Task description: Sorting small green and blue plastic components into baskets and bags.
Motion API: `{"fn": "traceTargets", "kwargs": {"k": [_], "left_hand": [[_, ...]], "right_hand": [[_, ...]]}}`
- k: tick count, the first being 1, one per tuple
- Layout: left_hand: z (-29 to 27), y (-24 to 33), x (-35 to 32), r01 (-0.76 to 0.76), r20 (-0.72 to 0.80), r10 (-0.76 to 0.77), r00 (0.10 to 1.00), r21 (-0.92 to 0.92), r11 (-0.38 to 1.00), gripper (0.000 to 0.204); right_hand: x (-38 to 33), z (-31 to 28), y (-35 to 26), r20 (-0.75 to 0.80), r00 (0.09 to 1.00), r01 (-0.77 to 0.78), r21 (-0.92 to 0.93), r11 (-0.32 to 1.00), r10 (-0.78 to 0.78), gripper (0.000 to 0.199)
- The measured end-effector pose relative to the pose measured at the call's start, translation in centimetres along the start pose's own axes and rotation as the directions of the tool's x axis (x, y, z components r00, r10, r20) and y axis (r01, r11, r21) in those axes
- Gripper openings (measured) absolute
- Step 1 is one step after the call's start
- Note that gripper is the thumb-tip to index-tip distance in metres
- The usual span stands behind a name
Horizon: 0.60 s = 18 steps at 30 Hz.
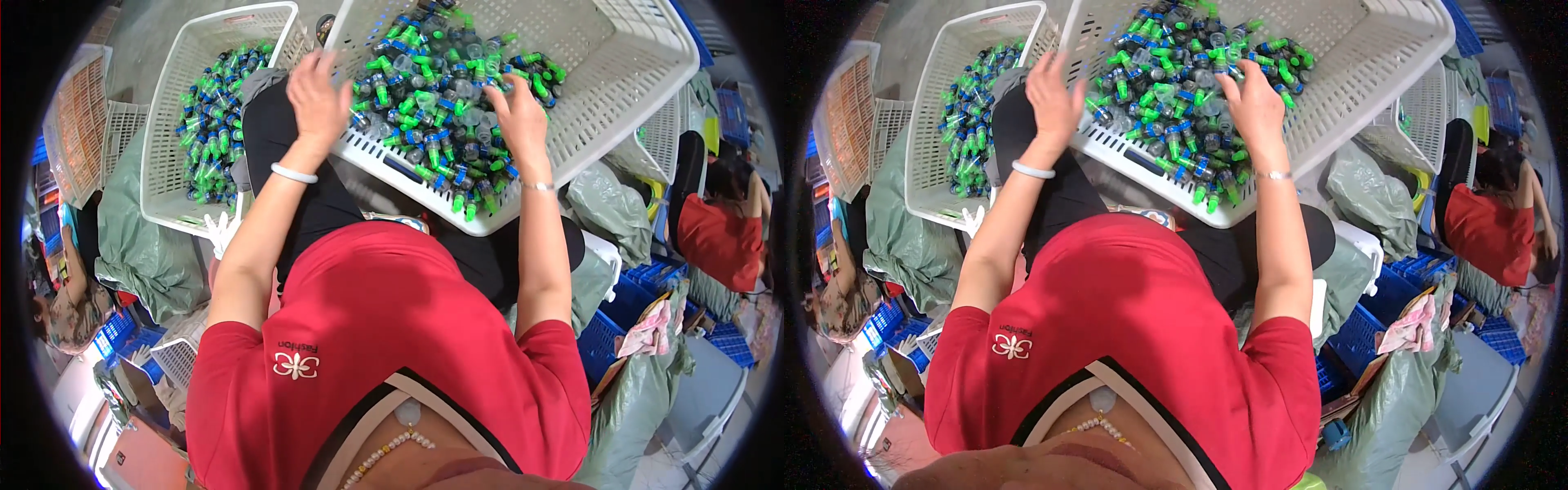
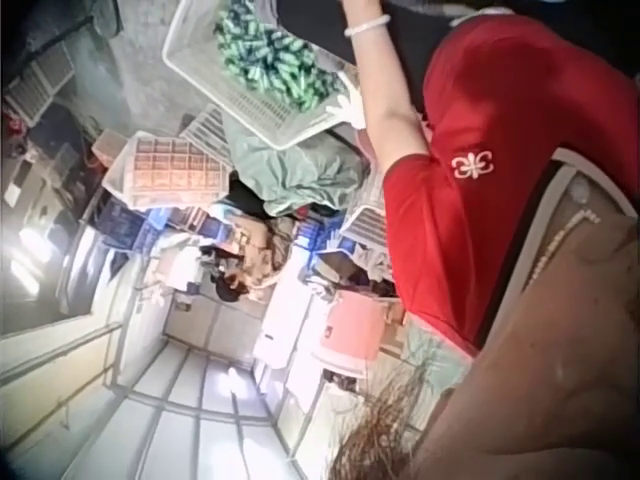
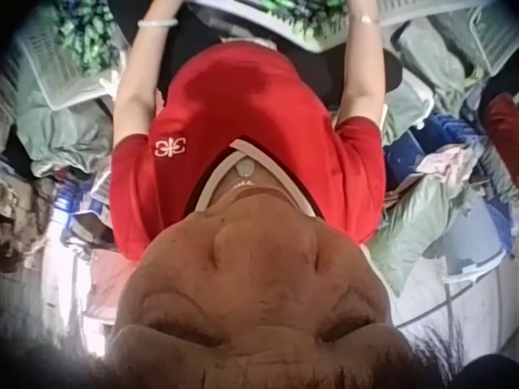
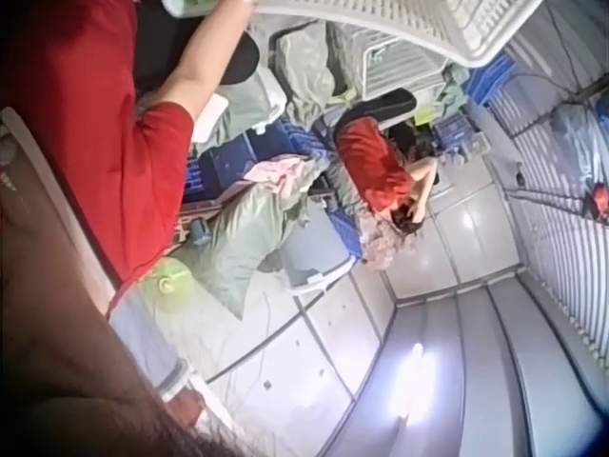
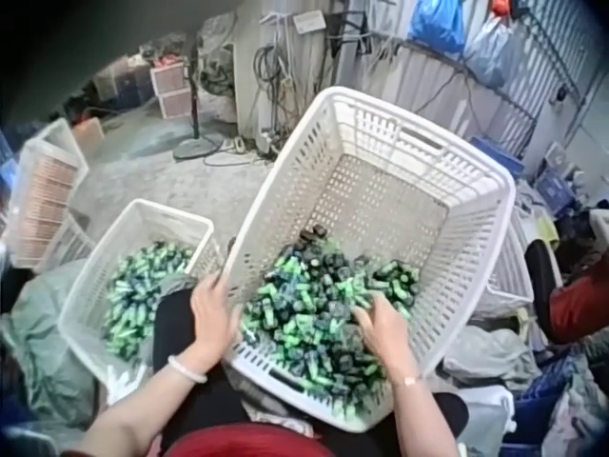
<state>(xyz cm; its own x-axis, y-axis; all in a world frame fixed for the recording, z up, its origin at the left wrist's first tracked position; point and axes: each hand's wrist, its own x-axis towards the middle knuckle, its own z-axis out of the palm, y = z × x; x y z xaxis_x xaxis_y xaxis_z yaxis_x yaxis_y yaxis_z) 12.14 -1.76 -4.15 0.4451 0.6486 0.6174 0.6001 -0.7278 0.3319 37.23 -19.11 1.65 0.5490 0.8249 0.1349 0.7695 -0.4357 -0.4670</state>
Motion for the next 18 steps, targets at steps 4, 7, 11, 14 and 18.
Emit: {"fn": "traceTargets", "kwargs": {"k": [4,7,11,14,18], "left_hand": [[1.2,6.2,-1.7,-0.166,0.2,0.208,0.958,-0.207,0.964,0.037],[4.6,9.1,-2.4,-0.136,0.306,0.215,0.928,-0.258,0.956,0.032],[8.0,11.6,-0.8,-0.128,0.437,0.182,0.881,-0.15,0.98,0.031],[8.8,13.1,0.9,-0.274,0.565,0.238,0.79,-0.023,0.962,0.033],[8.7,12.3,1.5,-0.235,0.716,0.206,0.667,-0.06,0.97,0.04]], "right_hand": [[-4.6,-1.4,0.0,0.104,0.985,-0.148,0.14,0.979,0.134,0.038],[-6.5,-0.5,1.0,0.047,0.999,-0.009,0.234,0.972,-0.003,0.039],[-6.6,0.2,2.7,-0.081,0.97,0.241,0.261,0.935,-0.227,0.042],[-6.5,0.1,4.3,-0.178,0.93,0.357,0.226,0.907,-0.322,0.039],[-7.0,-2.4,2.4,-0.02,1.0,0.025,0.396,0.918,-0.018,0.031]]}}
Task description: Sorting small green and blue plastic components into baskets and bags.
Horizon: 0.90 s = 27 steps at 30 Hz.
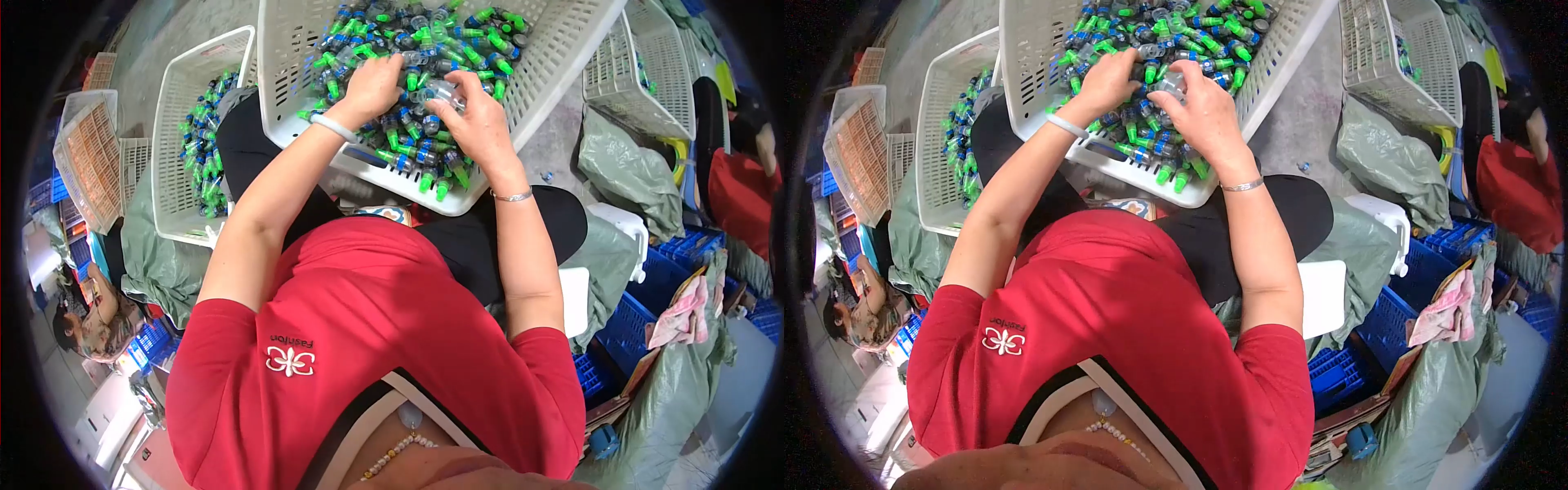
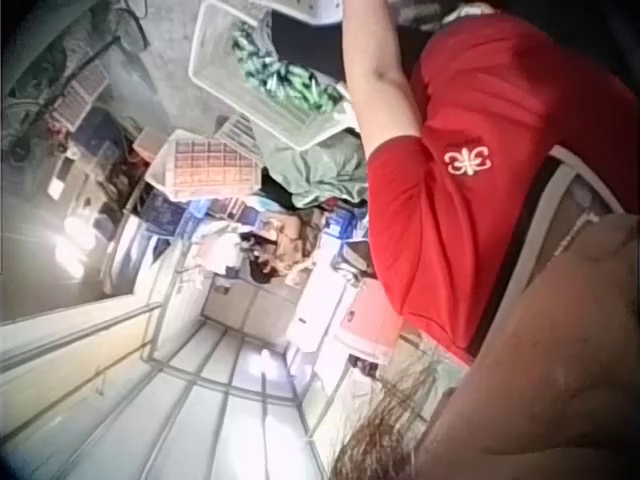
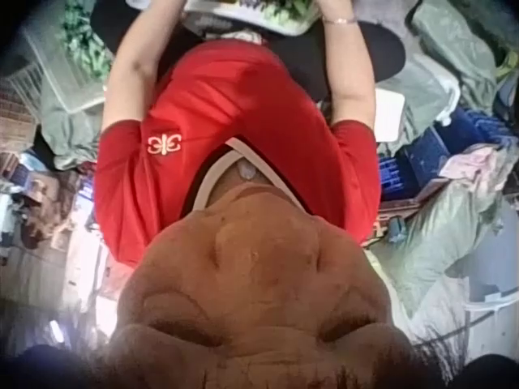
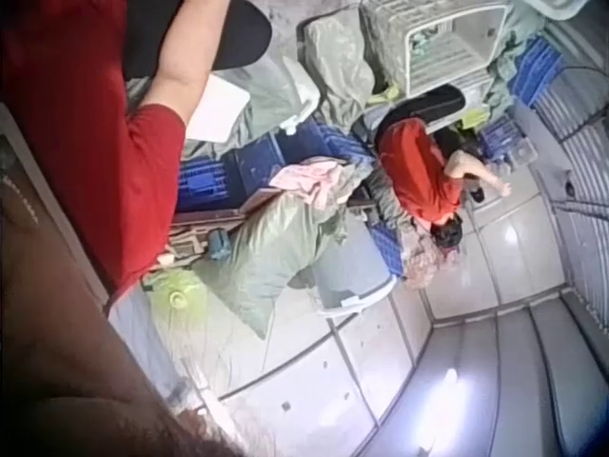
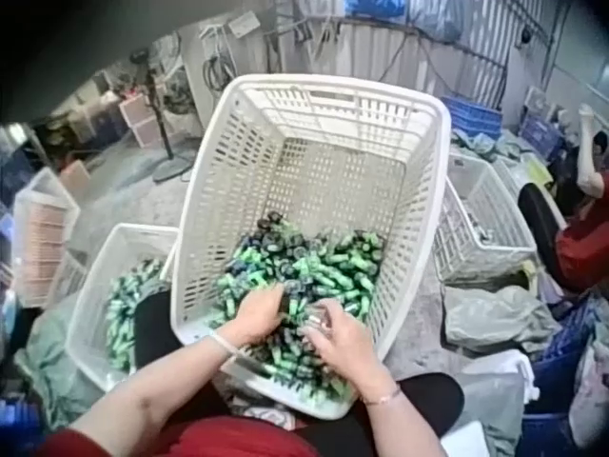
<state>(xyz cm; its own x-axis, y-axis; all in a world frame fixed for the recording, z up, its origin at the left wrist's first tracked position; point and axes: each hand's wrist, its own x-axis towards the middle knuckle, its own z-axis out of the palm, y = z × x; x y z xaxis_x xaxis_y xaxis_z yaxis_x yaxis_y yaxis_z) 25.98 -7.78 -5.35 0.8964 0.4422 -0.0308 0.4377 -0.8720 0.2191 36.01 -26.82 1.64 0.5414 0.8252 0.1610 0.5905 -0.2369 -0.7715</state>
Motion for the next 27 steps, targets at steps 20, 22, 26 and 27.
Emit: {"fn": "traceTargets", "kwargs": {"k": [20,22,26,27], "left_hand": [[-5.5,4.1,-6.8,0.003,0.072,0.118,0.99,-0.862,0.507,0.031],[-5.3,4.2,-7.3,0.311,0.314,0.084,0.946,-0.949,0.051,0.029],[-4.4,5.6,-8.6,0.308,0.308,0.006,0.951,-0.951,-0.029,0.026],[-4.1,5.7,-8.9,0.241,0.239,-0.038,0.97,-0.969,0.059,0.026]], "right_hand": [[-0.2,3.3,1.2,-0.018,0.969,-0.213,0.454,0.865,0.248,0.032],[-0.5,3.6,0.8,-0.025,0.968,-0.217,0.427,0.878,0.251,0.032],[-0.8,4.0,-0.3,-0.036,0.961,-0.237,0.394,0.888,0.273,0.031],[-0.8,4.2,-0.2,-0.024,0.961,-0.241,0.414,0.878,0.275,0.031]]}}
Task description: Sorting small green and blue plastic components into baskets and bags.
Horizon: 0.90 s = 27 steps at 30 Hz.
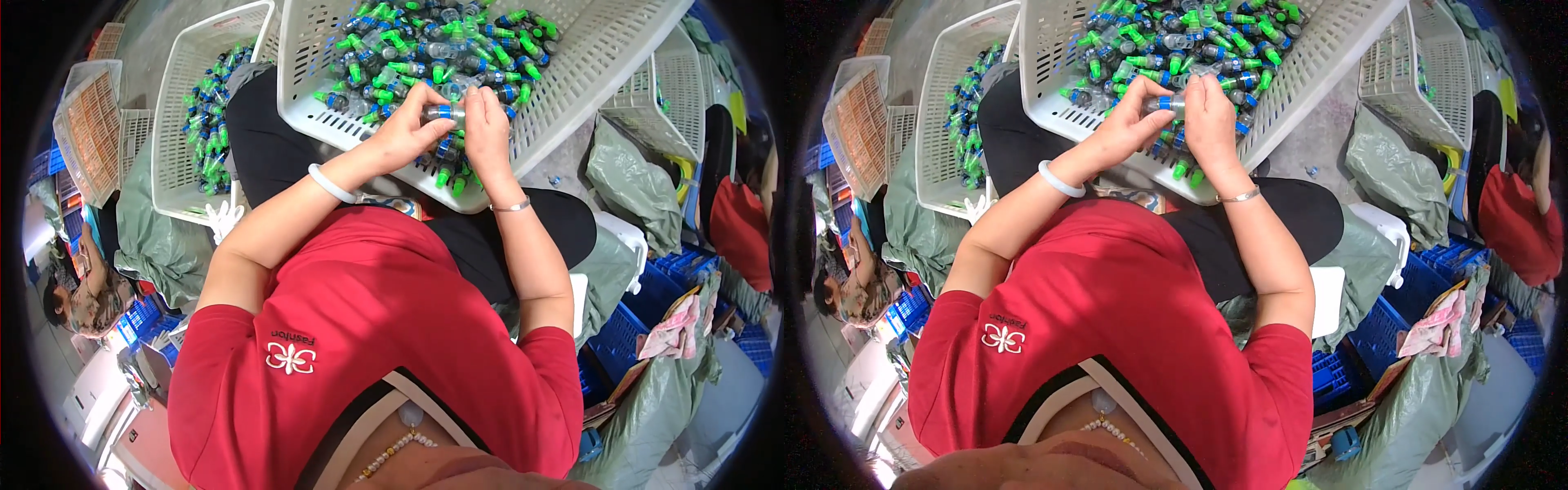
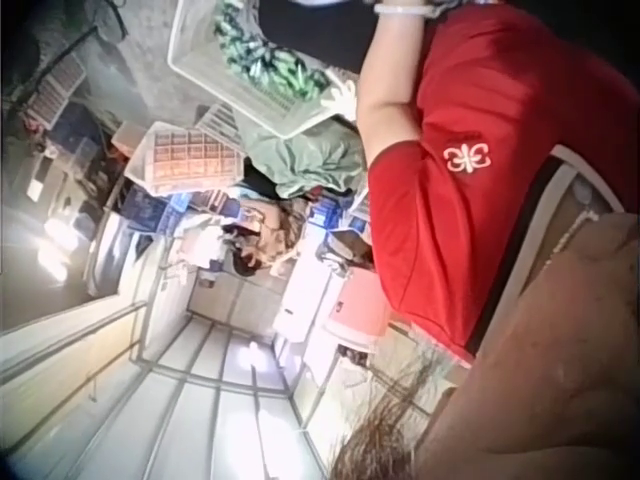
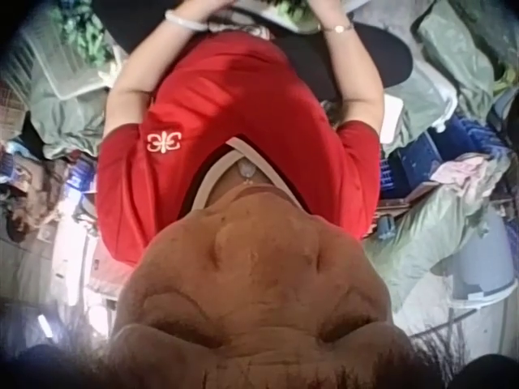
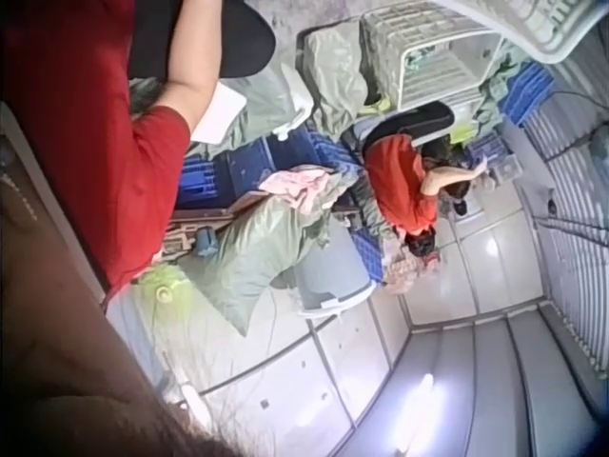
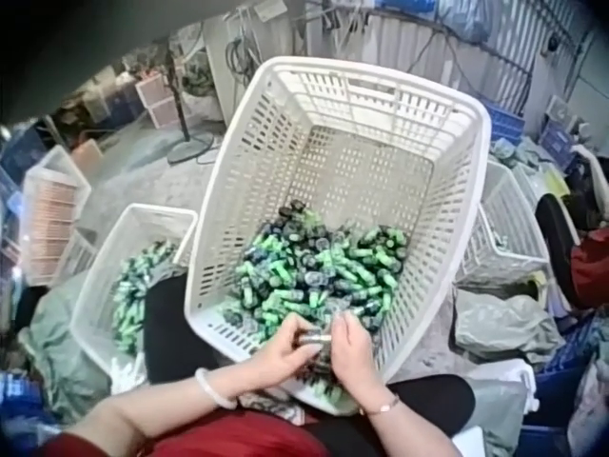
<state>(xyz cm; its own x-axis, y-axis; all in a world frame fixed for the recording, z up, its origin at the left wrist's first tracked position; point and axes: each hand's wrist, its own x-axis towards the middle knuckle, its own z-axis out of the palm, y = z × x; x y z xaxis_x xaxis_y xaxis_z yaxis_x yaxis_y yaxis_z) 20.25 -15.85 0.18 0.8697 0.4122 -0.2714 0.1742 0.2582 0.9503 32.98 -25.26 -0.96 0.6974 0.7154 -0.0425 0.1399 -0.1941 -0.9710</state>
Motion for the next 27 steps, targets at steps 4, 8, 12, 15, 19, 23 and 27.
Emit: {"fn": "traceTargets", "kwargs": {"k": [4,8,12,15,19,23,27], "left_hand": [[-0.7,-0.5,0.4,-0.614,0.216,0.656,0.724,0.634,0.47,0.024],[-2.8,-0.8,-0.9,-0.392,0.097,0.386,0.917,0.38,0.838,0.027],[-6.1,0.6,-1.8,0.214,0.204,-0.191,0.96,-0.097,0.972,0.031],[-6.7,0.2,-3.2,0.181,0.256,-0.167,0.952,-0.034,0.983,0.032],[-6.5,-1.2,-5.1,-0.085,0.211,0.071,0.975,0.058,0.995,0.034],[-7.5,-1.6,-7.1,-0.124,0.077,0.123,0.989,0.018,0.992,0.034],[-13.6,-0.5,-8.9,-0.093,-0.384,0.331,0.862,0.521,0.848,0.033]], "right_hand": [[-0.4,0.1,0.8,0.089,0.98,-0.187,0.115,0.976,0.177,0.029],[-1.8,0.3,-1.8,0.219,0.974,-0.078,0.108,0.991,0.053,0.027],[-1.4,0.3,-2.0,0.331,0.84,0.511,-0.213,0.833,-0.431,0.025],[-2.2,0.3,-1.8,0.474,0.787,0.576,-0.334,0.746,-0.395,0.027],[-3.3,0.9,-1.4,0.606,0.791,0.144,-0.317,0.937,0.083,0.032],[-3.2,3.2,-1.9,0.613,0.784,0.052,-0.213,0.976,0.092,0.033],[-0.5,4.3,-2.0,0.428,0.83,0.536,-0.438,0.722,-0.357,0.031]]}}
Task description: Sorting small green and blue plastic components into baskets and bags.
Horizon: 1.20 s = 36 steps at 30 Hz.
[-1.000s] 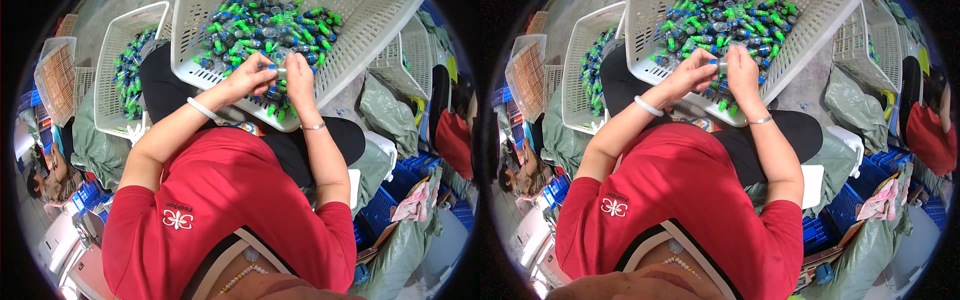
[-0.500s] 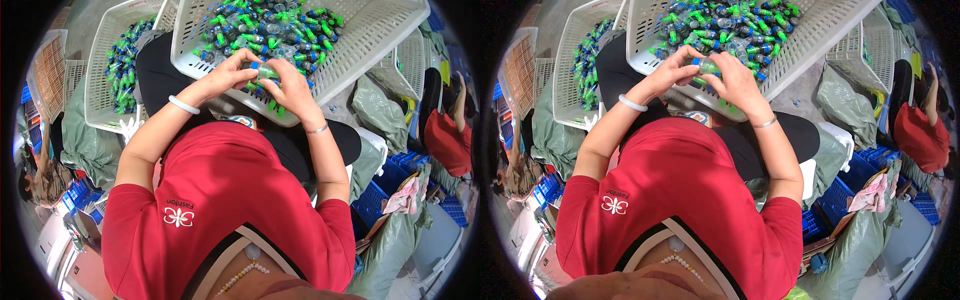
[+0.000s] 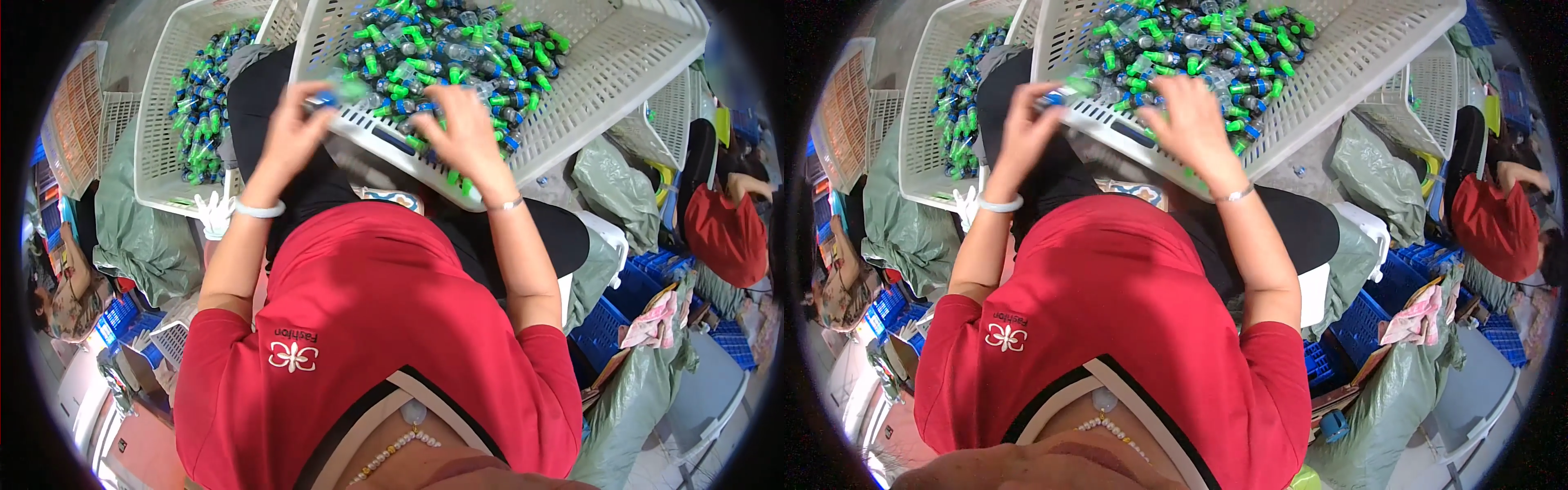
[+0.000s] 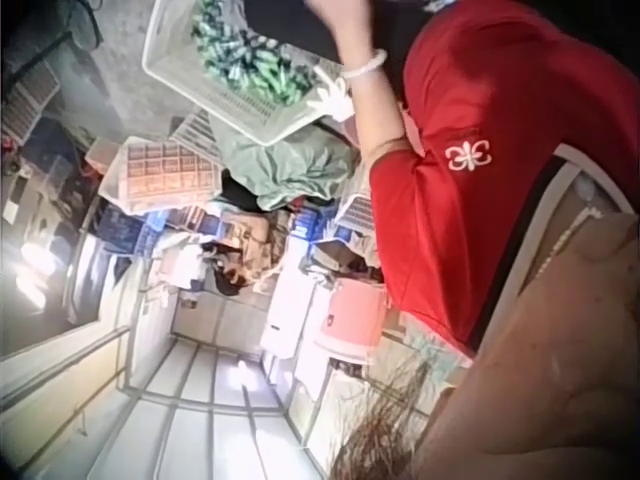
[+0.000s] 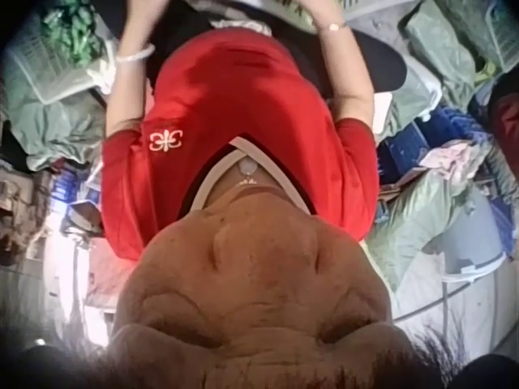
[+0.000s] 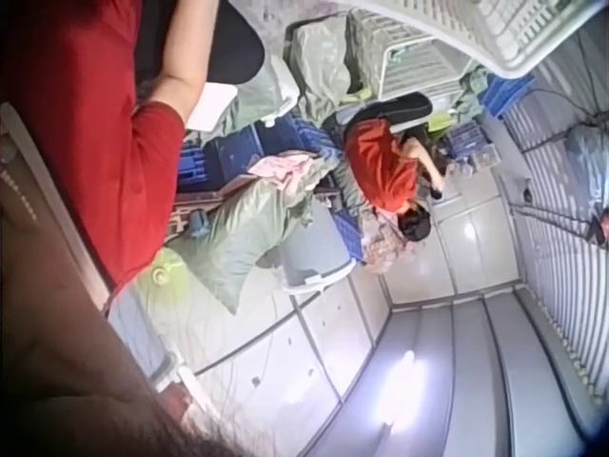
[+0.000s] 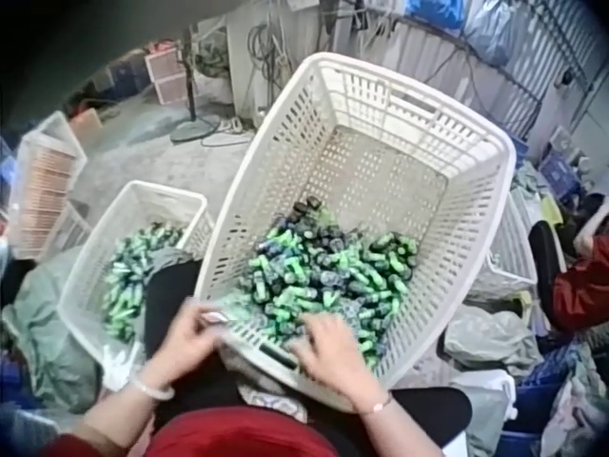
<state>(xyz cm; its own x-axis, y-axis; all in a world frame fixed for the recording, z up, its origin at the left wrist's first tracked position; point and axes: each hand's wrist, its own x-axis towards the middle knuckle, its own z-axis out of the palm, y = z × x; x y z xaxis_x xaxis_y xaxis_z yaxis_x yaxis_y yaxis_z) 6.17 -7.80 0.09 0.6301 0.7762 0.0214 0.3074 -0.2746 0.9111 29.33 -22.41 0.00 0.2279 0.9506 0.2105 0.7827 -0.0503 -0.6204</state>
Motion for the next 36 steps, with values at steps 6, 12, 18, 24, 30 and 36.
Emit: {"fn": "traceTargets", "kwargs": {"k": [6,12,18,24,30,36], "left_hand": [[-4.3,-0.5,3.3,-0.183,-0.179,0.495,0.85,0.781,0.598,0.033],[7.6,-2.1,5.2,-0.492,0.288,0.398,0.871,0.504,0.711,0.033],[13.4,-3.3,5.3,-0.734,0.499,0.541,0.677,0.515,0.443,0.028],[12.2,-3.1,6.6,-0.404,0.4,0.34,0.851,0.086,0.911,0.027],[10.6,2.1,5.4,0.053,0.466,0.125,0.876,-0.35,0.935,0.022],[10.8,3.2,3.7,0.131,0.346,0.021,0.938,-0.41,0.903,0.022]], "right_hand": [[1.8,1.7,6.3,0.039,0.997,-0.02,-0.651,0.759,0.06,0.019],[2.2,2.3,5.6,0.117,0.98,-0.021,-0.74,0.672,0.159,0.016],[-0.1,-0.3,6.2,-0.062,0.956,-0.293,-0.303,0.907,0.288,0.022],[-2.5,-1.3,4.9,-0.137,0.781,-0.242,0.833,0.498,0.609,0.029],[-1.7,-0.6,1.8,-0.242,0.881,-0.09,0.759,0.645,0.408,0.024],[-2.0,-3.1,1.0,-0.096,0.991,-0.068,0.257,0.964,0.096,0.021]]}}
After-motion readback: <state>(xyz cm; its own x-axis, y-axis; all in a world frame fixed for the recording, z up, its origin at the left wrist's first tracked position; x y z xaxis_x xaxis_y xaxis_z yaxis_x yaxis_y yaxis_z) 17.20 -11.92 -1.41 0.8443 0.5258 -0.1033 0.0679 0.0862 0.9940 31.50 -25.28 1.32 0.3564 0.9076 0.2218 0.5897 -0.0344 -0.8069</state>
